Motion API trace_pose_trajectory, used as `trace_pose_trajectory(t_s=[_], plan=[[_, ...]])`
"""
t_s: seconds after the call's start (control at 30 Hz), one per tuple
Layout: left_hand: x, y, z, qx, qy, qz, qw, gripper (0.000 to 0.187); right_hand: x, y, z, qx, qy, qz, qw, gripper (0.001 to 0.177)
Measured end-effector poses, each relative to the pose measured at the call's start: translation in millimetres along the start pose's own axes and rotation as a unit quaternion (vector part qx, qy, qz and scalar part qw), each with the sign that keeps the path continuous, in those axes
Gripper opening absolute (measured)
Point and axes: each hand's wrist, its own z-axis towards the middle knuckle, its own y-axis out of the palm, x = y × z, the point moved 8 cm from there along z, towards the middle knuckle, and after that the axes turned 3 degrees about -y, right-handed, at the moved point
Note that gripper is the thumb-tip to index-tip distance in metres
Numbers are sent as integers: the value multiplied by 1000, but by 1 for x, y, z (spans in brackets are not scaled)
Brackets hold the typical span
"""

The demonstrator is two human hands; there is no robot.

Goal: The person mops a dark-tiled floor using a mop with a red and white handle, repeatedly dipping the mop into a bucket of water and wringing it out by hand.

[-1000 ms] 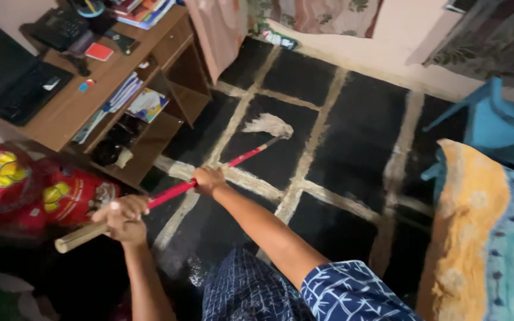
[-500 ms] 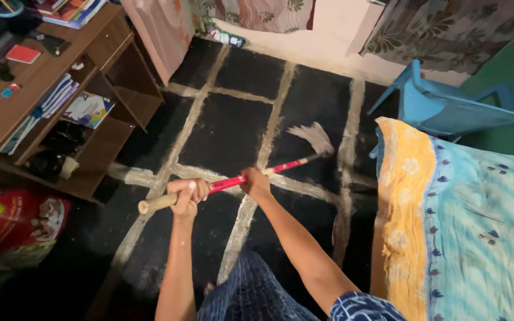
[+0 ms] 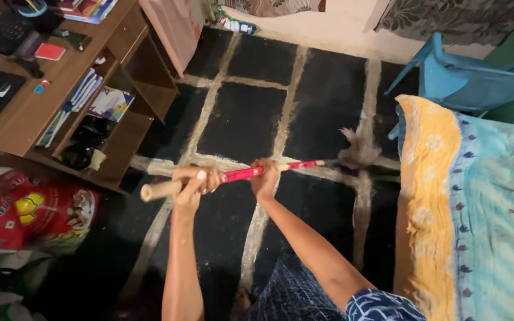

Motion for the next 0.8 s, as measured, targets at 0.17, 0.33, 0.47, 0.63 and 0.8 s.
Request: trace_pose_trajectory(t_s=[0.17, 0.33, 0.47, 0.63, 0.8], plan=[[62, -7, -44, 31, 39, 141, 989, 44, -79, 56, -26, -95, -186, 8, 978, 24], [124, -36, -99, 95, 74, 256, 959, 33, -115, 165, -87, -327, -162, 121, 923, 17], [153, -57, -155, 186, 70, 331, 922, 29, -141, 248, -158, -451, -230, 64, 860, 12], [178, -85, -207, 235, 141, 324, 906, 40, -155, 302, -226, -591, -185, -103, 778, 8], [195, -104, -248, 278, 189, 276, 901, 48, -176, 299, -254, -582, -186, -92, 786, 8]])
